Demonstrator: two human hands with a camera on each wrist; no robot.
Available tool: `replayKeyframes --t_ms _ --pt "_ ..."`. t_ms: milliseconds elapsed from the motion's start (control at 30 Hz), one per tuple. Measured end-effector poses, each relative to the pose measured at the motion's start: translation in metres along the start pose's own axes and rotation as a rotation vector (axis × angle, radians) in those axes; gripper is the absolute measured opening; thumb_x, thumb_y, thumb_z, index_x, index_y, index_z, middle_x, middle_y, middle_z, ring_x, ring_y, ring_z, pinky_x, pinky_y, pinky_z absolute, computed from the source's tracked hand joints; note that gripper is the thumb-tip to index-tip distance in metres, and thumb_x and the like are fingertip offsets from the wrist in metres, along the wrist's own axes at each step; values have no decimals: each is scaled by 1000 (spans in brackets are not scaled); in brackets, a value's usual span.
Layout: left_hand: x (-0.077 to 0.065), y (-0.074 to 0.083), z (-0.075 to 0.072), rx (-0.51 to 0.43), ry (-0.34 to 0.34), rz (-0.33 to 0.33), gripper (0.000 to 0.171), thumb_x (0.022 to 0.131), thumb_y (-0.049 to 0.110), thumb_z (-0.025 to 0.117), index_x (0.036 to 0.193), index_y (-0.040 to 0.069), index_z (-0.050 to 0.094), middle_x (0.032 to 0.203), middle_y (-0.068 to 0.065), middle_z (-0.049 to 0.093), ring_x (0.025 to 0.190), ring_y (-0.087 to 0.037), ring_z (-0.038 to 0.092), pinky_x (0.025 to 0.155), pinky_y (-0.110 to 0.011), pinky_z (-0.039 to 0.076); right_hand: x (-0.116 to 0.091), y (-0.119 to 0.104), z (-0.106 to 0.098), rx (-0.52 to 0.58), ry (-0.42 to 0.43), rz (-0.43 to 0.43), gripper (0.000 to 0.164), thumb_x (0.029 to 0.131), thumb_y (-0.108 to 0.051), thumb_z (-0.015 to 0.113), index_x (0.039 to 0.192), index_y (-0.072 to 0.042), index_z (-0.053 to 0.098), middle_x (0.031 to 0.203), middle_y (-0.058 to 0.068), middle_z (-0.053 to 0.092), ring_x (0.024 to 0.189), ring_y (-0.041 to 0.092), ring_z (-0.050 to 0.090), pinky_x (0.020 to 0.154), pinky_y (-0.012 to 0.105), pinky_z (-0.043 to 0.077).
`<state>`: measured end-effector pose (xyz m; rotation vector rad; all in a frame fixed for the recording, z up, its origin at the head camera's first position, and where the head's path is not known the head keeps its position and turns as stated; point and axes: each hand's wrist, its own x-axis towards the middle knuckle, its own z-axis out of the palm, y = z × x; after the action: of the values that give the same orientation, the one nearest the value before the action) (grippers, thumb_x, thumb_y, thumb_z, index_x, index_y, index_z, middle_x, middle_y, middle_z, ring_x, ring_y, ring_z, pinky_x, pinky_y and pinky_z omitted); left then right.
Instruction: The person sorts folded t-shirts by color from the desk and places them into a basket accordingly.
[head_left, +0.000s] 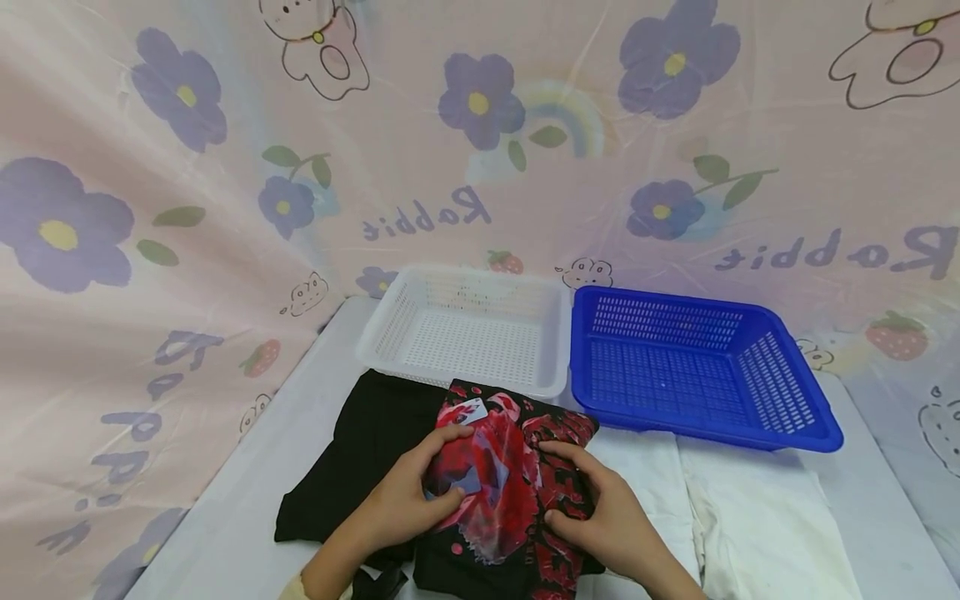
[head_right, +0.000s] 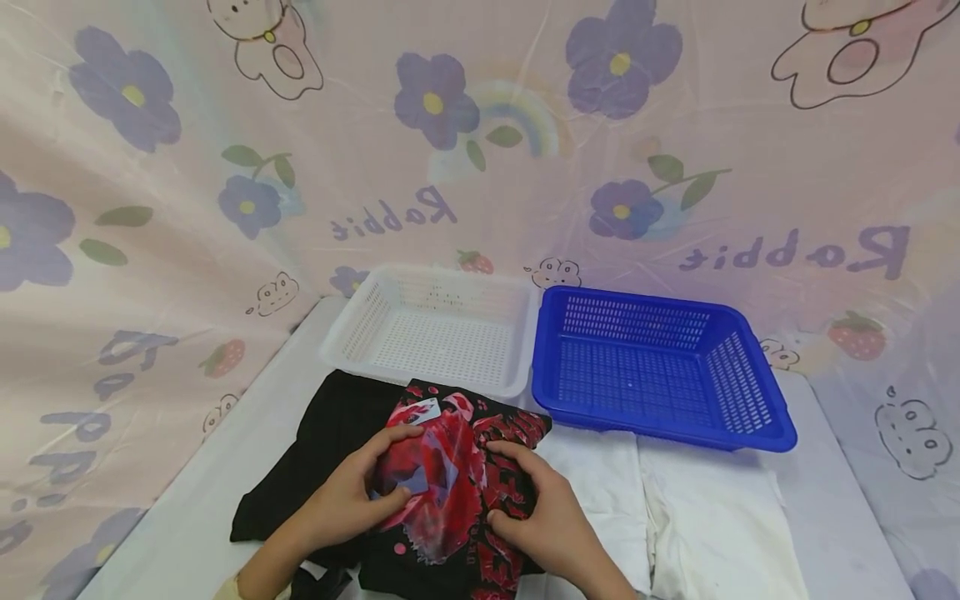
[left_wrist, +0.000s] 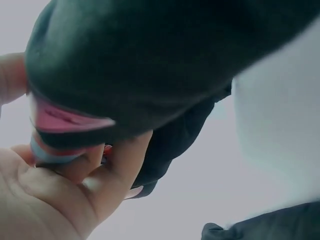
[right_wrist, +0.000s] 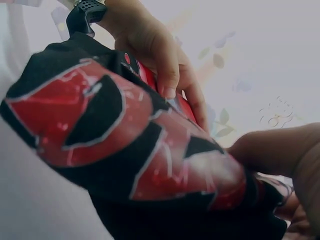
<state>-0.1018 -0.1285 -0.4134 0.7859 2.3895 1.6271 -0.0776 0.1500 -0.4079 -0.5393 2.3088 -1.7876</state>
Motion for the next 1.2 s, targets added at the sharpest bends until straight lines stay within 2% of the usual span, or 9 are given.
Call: replayKeyframes --t_ms 233,367,633,833,1200 --pt "8 14 -9 22 12 51 65 86 6 68 142 24 39 131 -4 53 96 -15 61 74 -27 55 5 -18 -10 -33 4 -51 68 79 1 73 138 -21 47 121 12 61 95 12 68 77 29 57" --pt "17 22 -15 58 29 66 67 85 6 69 142 25 39 130 -2 53 99 -15 58 77 -26 55 11 -30 -18 -102 16 -75 67 80 -3 74 137 -24 47 120 11 62 93 11 68 75 28 57" --pt "39 36 -25 71 40 103 69 84 5 69 142 26 38 134 -2 50 105 -18 56 82 -27 54 27 -50 -40 -241 43 -90 70 77 -6 77 137 -28 48 118 8 63 91 10 67 73 26 56" --pt "58 42 -36 105 45 103 68 85 5 68 142 25 38 132 -6 51 104 -21 56 81 -26 54 47 -60 -52 -316 53 -101 70 75 -7 80 136 -26 51 117 8 65 91 10 67 75 25 55" --pt "103 41 -65 119 76 159 64 86 3 65 142 19 38 140 -7 45 108 -24 56 86 -34 53 96 -73 -70 -334 58 -123 71 76 -4 77 139 -23 49 121 9 62 96 20 66 77 26 54"
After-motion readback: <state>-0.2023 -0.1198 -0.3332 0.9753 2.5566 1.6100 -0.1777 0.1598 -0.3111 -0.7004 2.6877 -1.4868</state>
